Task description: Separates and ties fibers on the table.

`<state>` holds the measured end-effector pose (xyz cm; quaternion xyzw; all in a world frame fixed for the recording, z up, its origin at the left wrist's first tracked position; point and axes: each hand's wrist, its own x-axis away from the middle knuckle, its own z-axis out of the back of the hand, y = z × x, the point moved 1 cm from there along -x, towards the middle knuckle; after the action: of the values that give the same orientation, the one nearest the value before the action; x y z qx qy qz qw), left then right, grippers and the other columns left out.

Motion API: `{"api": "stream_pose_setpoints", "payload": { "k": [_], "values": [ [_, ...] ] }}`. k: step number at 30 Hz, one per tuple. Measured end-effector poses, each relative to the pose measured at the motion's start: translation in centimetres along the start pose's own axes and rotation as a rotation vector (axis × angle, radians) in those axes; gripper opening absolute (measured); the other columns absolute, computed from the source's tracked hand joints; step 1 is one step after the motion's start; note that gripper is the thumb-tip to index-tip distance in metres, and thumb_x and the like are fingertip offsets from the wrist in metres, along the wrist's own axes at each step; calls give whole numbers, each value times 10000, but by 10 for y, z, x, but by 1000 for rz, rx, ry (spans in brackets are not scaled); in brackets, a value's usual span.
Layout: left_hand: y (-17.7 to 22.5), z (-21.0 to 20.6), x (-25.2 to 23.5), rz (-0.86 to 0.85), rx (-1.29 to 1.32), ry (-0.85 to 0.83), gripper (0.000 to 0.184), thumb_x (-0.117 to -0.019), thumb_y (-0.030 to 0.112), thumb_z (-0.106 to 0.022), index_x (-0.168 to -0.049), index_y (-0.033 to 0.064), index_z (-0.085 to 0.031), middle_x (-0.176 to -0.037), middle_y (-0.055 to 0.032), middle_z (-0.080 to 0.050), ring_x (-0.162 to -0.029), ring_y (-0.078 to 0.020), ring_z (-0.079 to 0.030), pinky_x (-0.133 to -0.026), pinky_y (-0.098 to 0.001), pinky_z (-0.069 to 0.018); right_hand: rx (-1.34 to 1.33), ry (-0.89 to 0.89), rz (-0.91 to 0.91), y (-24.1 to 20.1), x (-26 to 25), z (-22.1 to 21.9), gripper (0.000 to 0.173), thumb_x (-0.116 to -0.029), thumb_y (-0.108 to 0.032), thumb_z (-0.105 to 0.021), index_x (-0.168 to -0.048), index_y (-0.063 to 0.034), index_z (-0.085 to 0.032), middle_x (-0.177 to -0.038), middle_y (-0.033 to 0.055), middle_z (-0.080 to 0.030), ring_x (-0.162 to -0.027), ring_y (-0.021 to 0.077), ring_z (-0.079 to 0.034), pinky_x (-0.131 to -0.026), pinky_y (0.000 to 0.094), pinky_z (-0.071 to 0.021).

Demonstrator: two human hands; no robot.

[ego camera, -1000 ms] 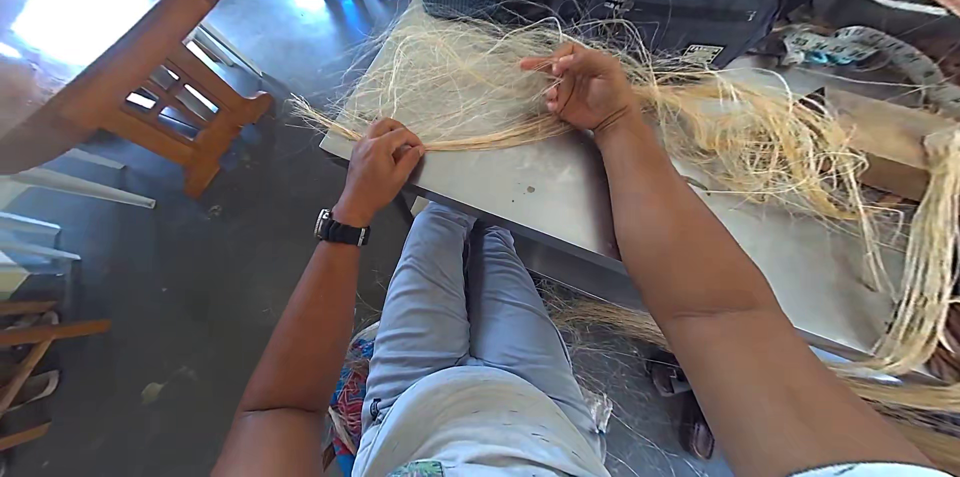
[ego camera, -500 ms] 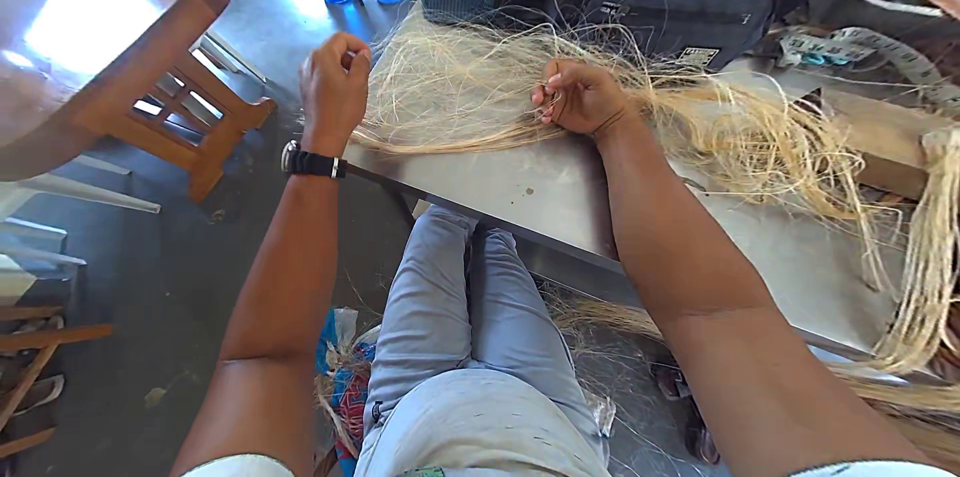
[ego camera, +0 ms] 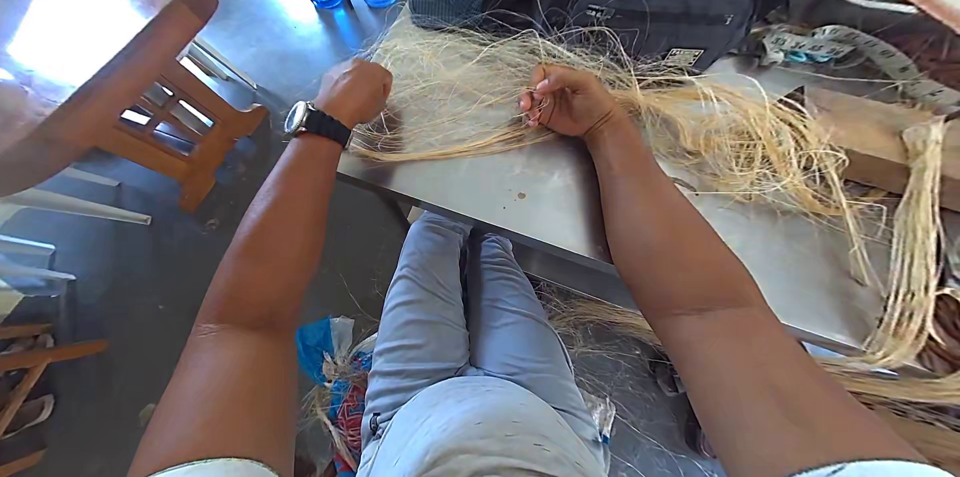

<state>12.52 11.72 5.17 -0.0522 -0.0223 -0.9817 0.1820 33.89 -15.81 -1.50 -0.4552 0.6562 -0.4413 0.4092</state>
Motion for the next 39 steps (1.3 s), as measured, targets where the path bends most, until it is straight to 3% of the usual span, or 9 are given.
{"api": "stream_pose_setpoints", "payload": {
  "k": [4,10,14,16,21,28,31,34,39],
  "values": [
    [-14,15,13,0,65,126,173,-960,114,-598,-1063,25,-704,-1078,-279,-681,-1081,-517,-636,-851,-757,-471,14,-3,-14,1,-1,2,300,-991,-190,-385,-798,-216,-613,-827,-10,-737,-679,89,-684,-625,258,-571],
    [-24,35,31,64,306,307,276,-1031,196,-493,-1161,47,-685,-945,-216,-686,-896,-416,-666,-809,-684,-491,-8,-2,-18,1,-1,2,309,-1000,-177,-376,-796,-207,-606,-841,1,-738,-685,97,-688,-624,256,-575],
    [-14,16,27,150,278,116,493,-1045,440,-527,-959,-8,-716,-967,-253,-693,-972,-455,-670,-840,-727,-481,5,-11,-4,1,0,1,303,-1000,-189,-402,-790,-212,-620,-837,-4,-740,-699,91,-693,-638,256,-578],
    [-2,0,22,202,222,-3,535,-1018,497,-567,-960,-14,-717,-1005,-275,-687,-1020,-477,-659,-846,-740,-483,32,-18,-14,0,0,0,277,-993,-193,-426,-799,-209,-623,-849,-4,-737,-722,95,-694,-659,264,-581],
    [6,-11,17,259,183,-14,246,-950,211,-616,-1014,-9,-705,-1058,-286,-683,-1053,-503,-647,-823,-755,-481,91,-17,-60,-1,1,-3,216,-977,-154,-484,-829,-167,-639,-909,20,-737,-782,114,-710,-704,280,-603],
    [-36,50,47,224,278,274,280,-1016,212,-570,-1146,-12,-676,-1096,-292,-673,-1075,-506,-631,-915,-751,-445,226,-85,-68,-2,-3,-7,230,-973,-165,-491,-806,-164,-649,-887,8,-746,-770,109,-706,-723,294,-596],
    [-52,67,63,182,334,372,286,-1021,234,-569,-1148,-1,-672,-1063,-250,-687,-1019,-434,-659,-912,-689,-471,314,-40,-106,-4,-5,-15,282,-1018,-206,-461,-802,-156,-634,-815,-13,-723,-735,107,-699,-714,303,-604],
    [-66,75,78,137,409,447,297,-1020,282,-566,-1168,43,-660,-1047,-186,-693,-949,-328,-677,-872,-605,-520,366,52,-78,-5,-8,-24,253,-1045,-226,-487,-868,-129,-638,-780,-12,-713,-617,90,-663,-605,283,-590],
    [-62,75,110,77,469,520,280,-1034,314,-572,-1189,98,-657,-959,-77,-683,-774,-153,-639,-723,-403,-546,362,192,279,-22,-14,-33,188,-1030,-183,-506,-1075,-80,-656,-865,4,-719,-606,90,-634,-558,288,-571]
  ]
}}
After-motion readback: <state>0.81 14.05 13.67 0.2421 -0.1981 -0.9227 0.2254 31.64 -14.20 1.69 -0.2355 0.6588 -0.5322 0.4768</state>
